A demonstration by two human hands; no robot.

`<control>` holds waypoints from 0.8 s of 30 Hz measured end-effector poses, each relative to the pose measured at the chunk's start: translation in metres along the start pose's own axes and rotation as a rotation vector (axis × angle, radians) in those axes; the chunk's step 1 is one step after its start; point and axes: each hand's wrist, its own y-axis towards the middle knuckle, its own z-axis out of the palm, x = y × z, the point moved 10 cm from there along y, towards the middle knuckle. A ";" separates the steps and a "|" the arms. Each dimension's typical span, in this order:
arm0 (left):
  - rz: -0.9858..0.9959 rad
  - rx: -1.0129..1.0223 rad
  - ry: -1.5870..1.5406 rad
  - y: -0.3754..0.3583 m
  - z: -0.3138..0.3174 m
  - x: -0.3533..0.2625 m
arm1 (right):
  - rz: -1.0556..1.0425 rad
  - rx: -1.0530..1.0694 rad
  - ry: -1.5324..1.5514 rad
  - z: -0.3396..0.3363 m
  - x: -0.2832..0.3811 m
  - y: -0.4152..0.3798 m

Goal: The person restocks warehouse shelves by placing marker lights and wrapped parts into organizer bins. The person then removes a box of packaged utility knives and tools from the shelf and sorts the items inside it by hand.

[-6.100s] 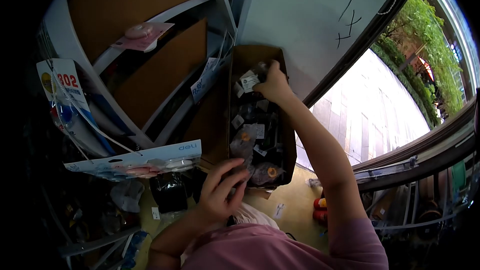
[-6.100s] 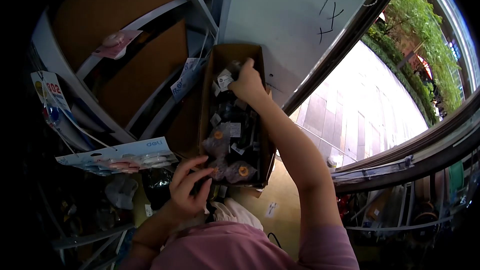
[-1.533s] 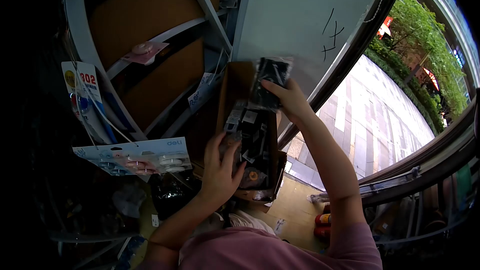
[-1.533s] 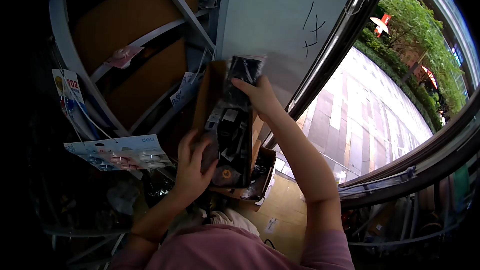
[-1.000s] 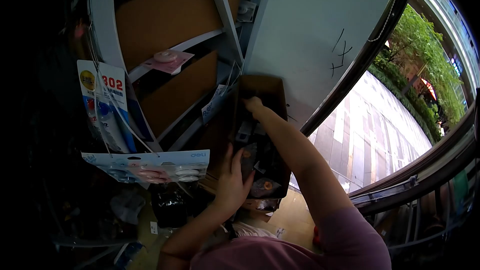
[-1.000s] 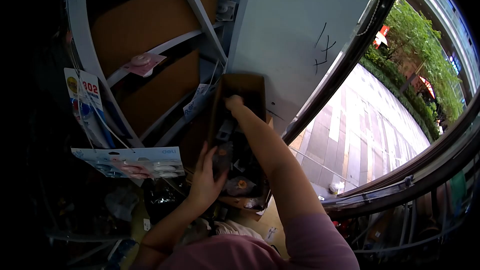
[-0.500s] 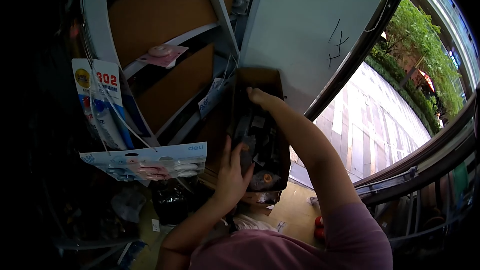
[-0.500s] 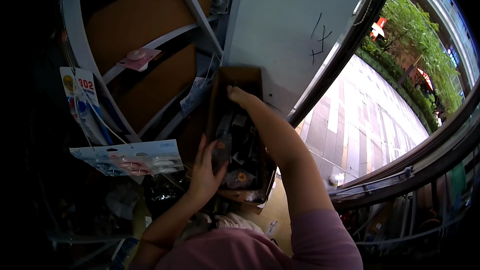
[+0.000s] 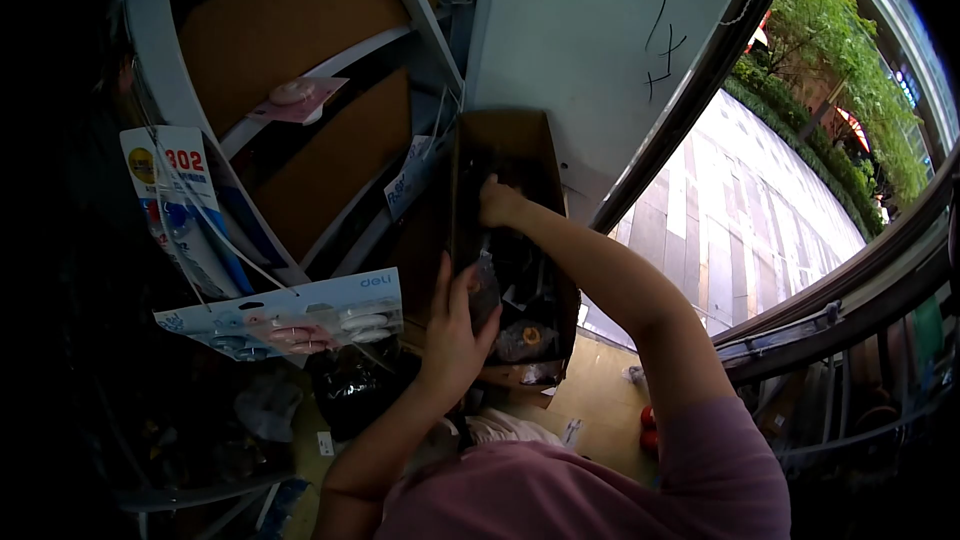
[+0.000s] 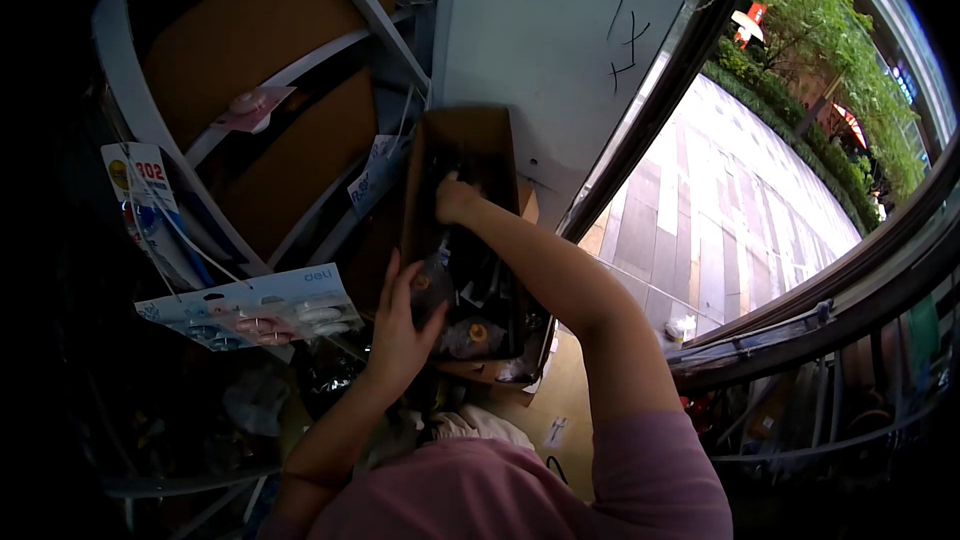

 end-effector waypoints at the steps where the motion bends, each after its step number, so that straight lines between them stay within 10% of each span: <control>1: -0.001 0.005 0.001 0.000 0.001 0.001 | 0.002 0.003 0.004 -0.002 0.001 -0.004; 7: 0.047 0.001 0.019 0.000 0.000 0.001 | -0.002 -0.191 0.142 -0.053 -0.003 -0.034; 13: 0.098 -0.024 0.112 0.009 -0.014 -0.019 | -0.534 -0.449 0.578 -0.147 0.001 -0.154; 17: 0.134 -0.162 -0.476 0.033 -0.026 -0.019 | -0.776 -0.218 0.918 -0.153 -0.013 -0.195; 21: -0.458 0.269 -1.228 0.041 0.015 -0.010 | -1.089 -0.093 0.946 -0.152 -0.015 -0.217; 24: -0.490 0.428 -1.317 0.033 0.026 -0.024 | -1.260 -0.150 0.998 -0.155 -0.014 -0.234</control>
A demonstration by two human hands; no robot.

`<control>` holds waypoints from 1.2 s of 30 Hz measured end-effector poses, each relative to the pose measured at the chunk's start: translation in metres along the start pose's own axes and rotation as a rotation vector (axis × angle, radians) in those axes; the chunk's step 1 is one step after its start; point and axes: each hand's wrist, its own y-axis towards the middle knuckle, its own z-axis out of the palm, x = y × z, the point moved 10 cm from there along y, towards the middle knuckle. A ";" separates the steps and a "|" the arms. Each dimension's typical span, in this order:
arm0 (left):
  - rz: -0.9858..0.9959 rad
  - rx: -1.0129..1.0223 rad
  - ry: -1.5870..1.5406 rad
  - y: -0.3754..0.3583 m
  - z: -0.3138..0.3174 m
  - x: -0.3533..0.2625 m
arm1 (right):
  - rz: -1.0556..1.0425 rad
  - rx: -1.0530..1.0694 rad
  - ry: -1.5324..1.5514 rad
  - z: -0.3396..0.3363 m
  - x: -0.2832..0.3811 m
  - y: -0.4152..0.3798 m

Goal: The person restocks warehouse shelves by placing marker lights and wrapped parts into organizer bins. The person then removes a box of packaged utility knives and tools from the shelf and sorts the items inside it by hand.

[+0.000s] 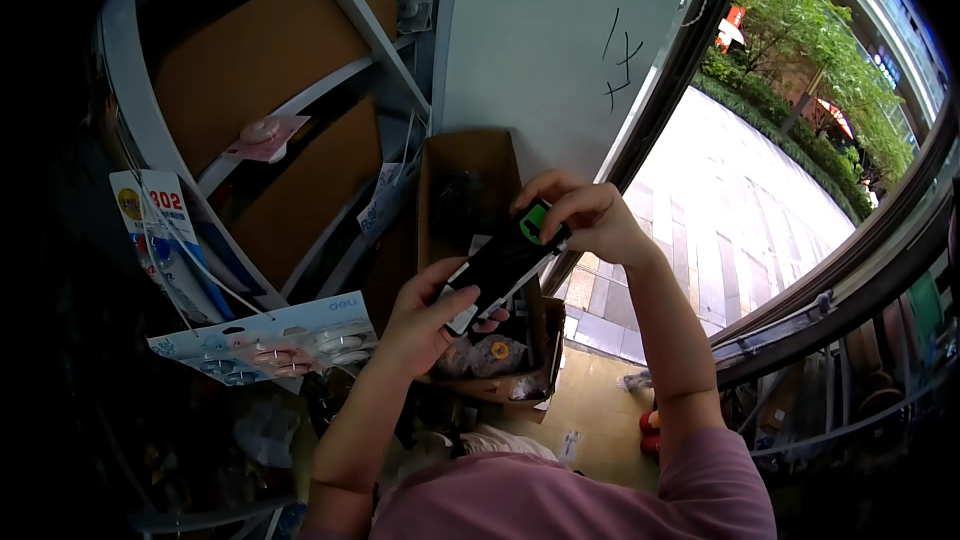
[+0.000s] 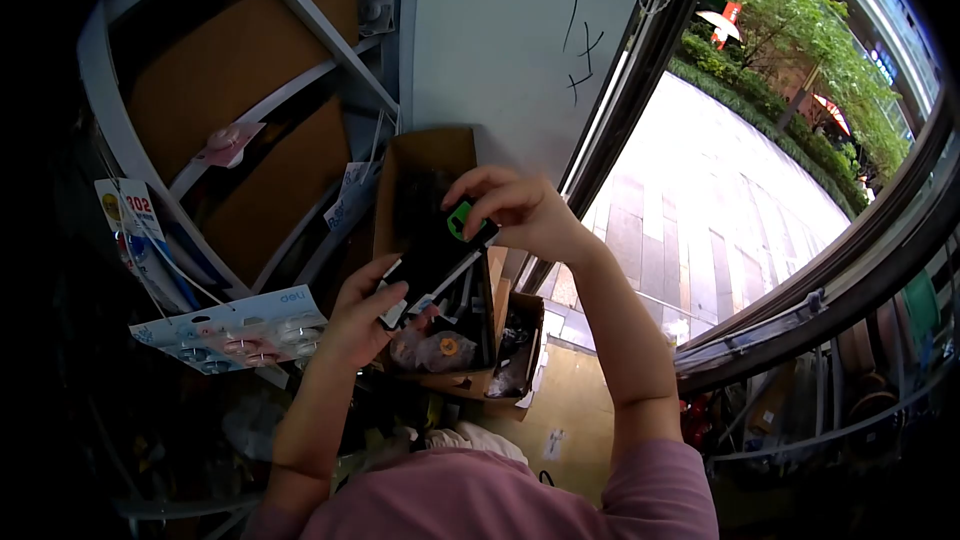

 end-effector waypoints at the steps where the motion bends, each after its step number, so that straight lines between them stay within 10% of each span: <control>1: 0.006 0.000 0.002 0.001 0.001 0.003 | -0.004 0.004 -0.001 0.003 0.000 -0.004; 3: 0.215 -0.084 0.088 0.003 -0.004 -0.009 | 0.120 -0.365 0.037 -0.020 -0.007 -0.018; 9: 0.389 -0.200 0.105 0.006 -0.015 -0.018 | 0.484 -0.472 0.201 -0.022 -0.046 -0.019; 12: 0.392 -0.307 -0.001 0.005 -0.028 -0.020 | 0.575 -0.169 -0.772 -0.032 -0.078 -0.009; 15: 0.404 -0.371 -0.031 0.001 -0.034 -0.024 | 0.589 0.241 -1.093 -0.008 -0.144 -0.008; 24: 0.269 -0.389 -0.258 -0.001 -0.049 -0.013 | 0.786 1.052 -1.010 0.054 -0.259 -0.022; 36: 0.282 -0.335 -0.295 -0.003 -0.043 -0.019 | 0.502 0.689 -1.007 0.033 -0.173 0.007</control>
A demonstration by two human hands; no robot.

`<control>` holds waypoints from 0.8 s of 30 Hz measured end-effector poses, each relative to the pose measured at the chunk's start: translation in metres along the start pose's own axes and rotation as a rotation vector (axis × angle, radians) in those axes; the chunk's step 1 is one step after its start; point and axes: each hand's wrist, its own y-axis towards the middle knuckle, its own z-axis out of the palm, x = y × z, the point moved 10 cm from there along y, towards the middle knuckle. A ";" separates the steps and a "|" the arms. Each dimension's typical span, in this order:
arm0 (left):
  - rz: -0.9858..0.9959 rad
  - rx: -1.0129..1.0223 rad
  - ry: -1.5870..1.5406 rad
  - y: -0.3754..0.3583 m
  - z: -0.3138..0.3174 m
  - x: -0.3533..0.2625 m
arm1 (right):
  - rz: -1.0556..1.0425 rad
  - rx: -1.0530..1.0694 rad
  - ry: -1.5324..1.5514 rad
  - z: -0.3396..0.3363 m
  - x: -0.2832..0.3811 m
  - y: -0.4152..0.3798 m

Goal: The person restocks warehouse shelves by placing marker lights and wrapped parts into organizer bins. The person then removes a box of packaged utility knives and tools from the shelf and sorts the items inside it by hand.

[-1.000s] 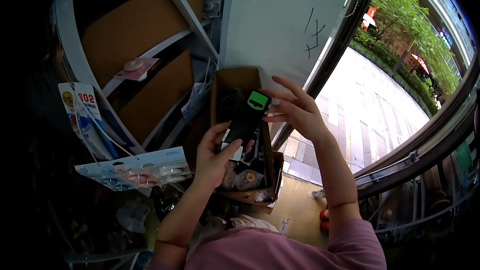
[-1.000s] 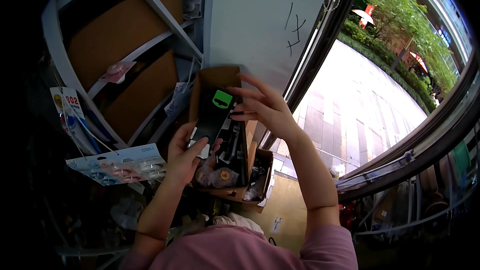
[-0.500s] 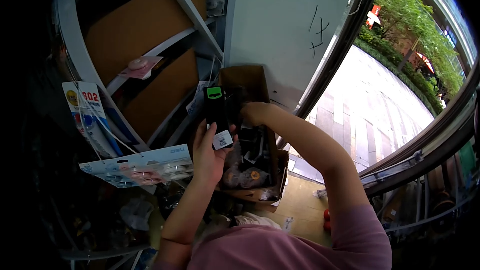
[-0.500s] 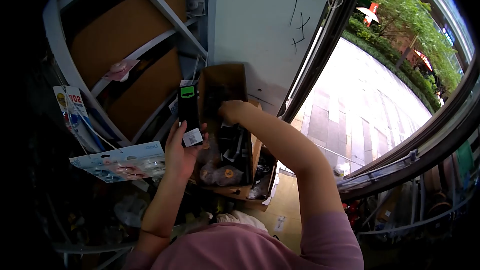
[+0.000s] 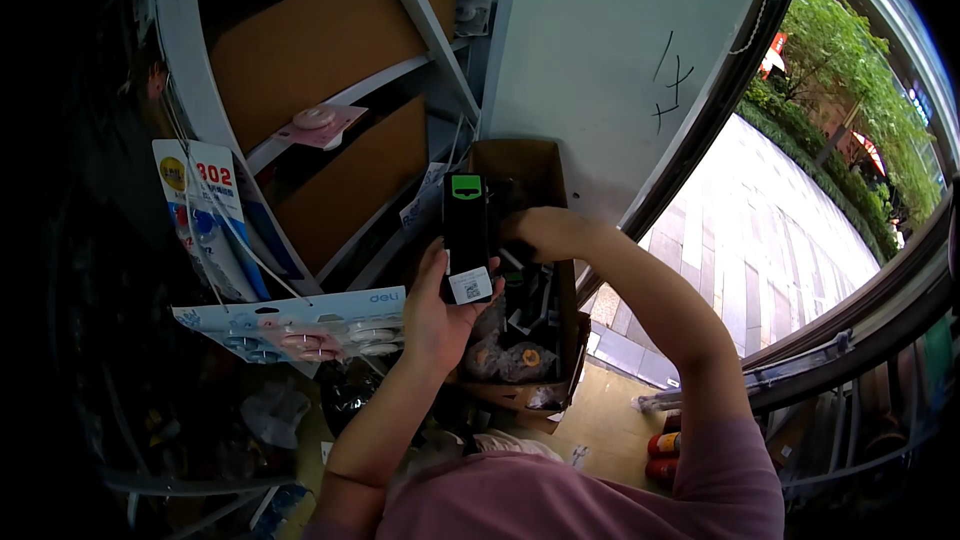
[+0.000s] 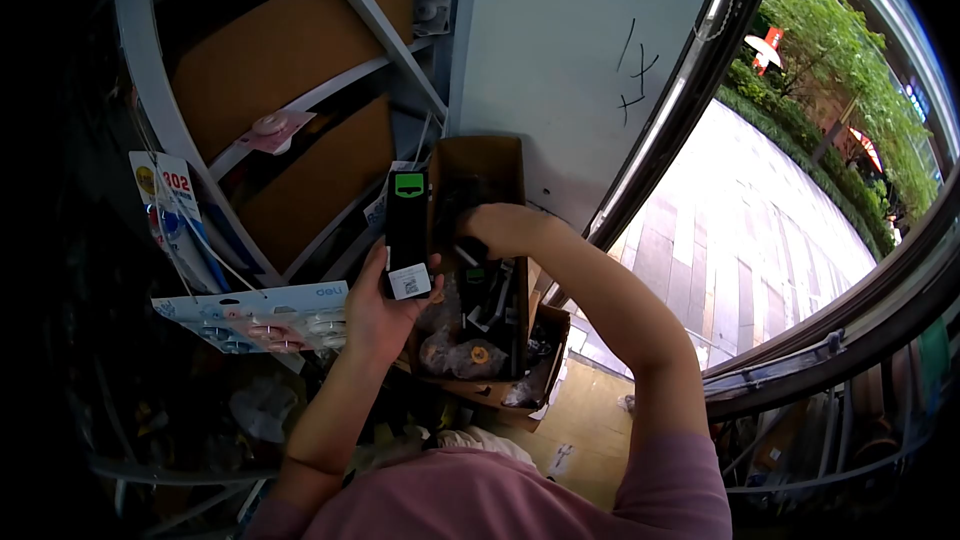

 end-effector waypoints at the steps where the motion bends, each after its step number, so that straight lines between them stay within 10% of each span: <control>1: -0.007 0.005 -0.018 0.001 0.000 0.001 | -0.010 -0.128 0.078 -0.027 0.007 -0.013; 6: -0.034 0.036 -0.057 0.004 0.009 0.008 | -0.106 -0.678 -0.271 -0.120 0.088 -0.094; 11: -0.034 0.118 -0.039 0.005 0.026 0.021 | -0.225 -0.625 -0.601 -0.105 0.149 -0.093; 20: -0.067 0.185 -0.153 0.013 0.020 0.027 | -0.342 -0.599 -0.329 -0.095 0.136 -0.094; 24: -0.105 0.140 -0.261 0.015 0.019 0.019 | -0.035 -0.774 0.367 -0.122 0.060 -0.098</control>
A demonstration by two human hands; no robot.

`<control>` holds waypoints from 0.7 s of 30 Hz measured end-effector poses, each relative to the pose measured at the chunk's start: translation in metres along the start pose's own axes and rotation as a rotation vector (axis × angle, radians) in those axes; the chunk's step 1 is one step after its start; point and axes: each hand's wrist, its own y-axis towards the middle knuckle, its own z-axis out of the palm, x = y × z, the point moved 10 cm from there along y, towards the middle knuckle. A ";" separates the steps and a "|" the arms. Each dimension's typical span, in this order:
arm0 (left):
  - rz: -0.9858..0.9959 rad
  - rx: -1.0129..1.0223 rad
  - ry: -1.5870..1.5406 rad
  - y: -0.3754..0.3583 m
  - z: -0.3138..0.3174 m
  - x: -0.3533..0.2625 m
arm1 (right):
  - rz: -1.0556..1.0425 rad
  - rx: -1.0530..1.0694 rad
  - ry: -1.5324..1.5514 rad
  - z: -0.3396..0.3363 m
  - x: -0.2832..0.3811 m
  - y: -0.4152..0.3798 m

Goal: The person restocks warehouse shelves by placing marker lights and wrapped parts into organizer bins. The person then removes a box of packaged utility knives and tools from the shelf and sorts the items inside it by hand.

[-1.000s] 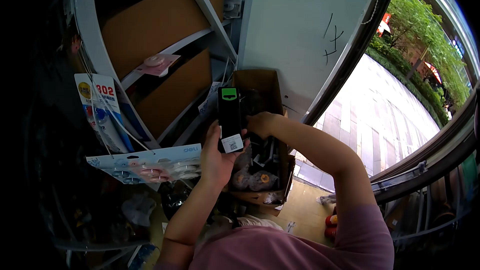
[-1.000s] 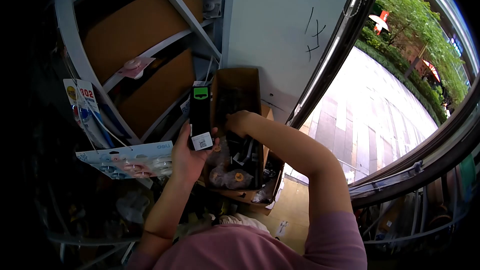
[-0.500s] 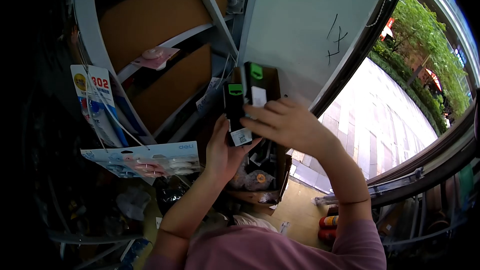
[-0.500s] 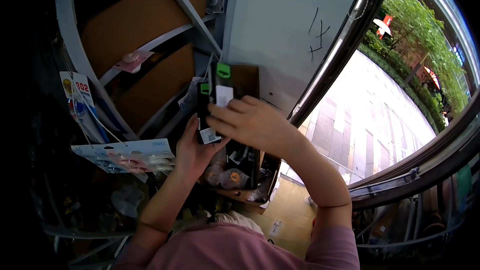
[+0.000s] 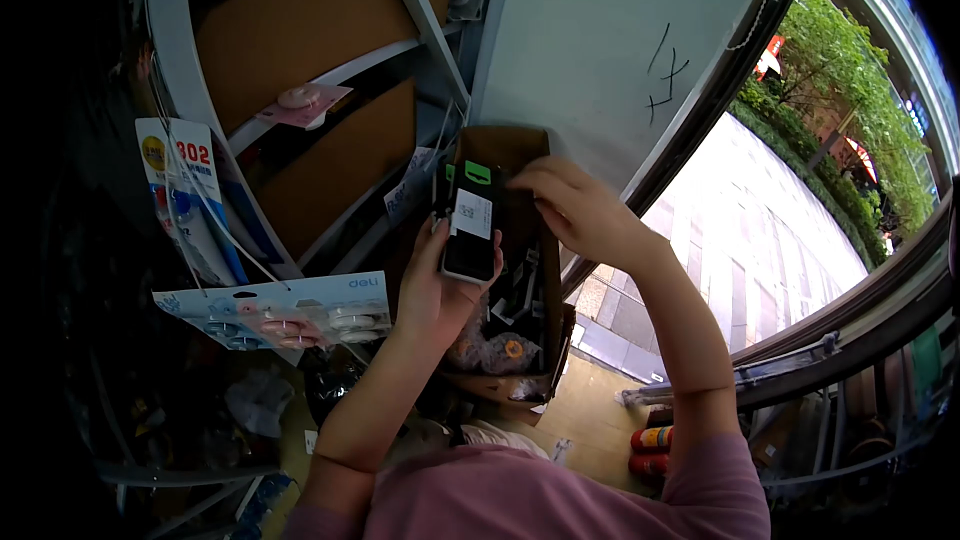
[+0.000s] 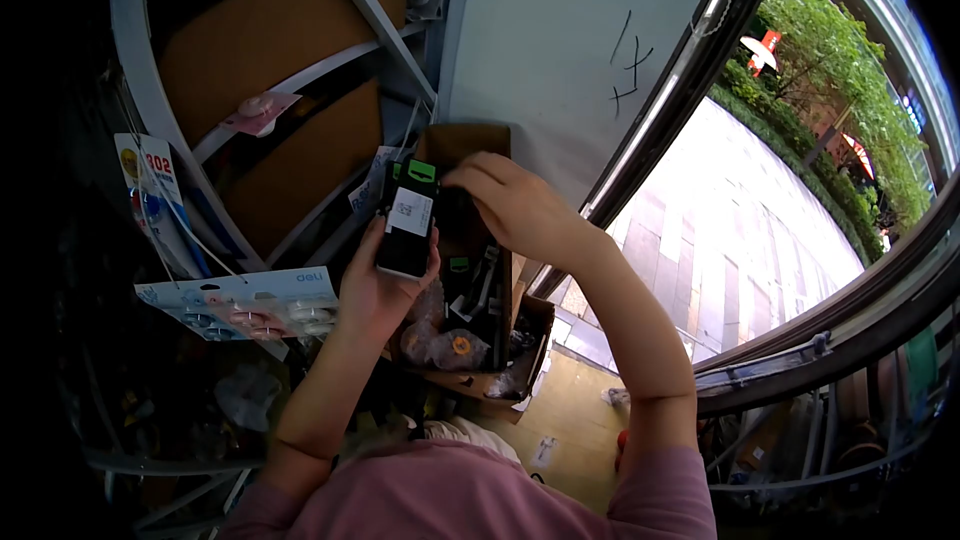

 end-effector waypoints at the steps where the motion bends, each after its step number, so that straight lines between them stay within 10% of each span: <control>1: 0.007 0.003 -0.007 0.000 -0.001 -0.001 | -0.001 0.228 -0.269 0.028 -0.016 -0.003; 4: 0.023 0.022 -0.049 -0.004 0.002 -0.004 | 0.043 0.839 -0.653 0.121 -0.080 -0.051; 13: -0.053 0.013 -0.203 -0.008 0.004 -0.003 | -0.066 0.990 -0.693 0.136 -0.065 -0.071; 19: 0.021 -0.010 -0.050 -0.009 0.003 -0.002 | -0.036 -0.019 -0.284 -0.001 0.005 -0.042; 21: 0.016 0.000 -0.014 -0.008 0.007 0.007 | -0.341 -0.390 -0.398 -0.008 0.046 -0.066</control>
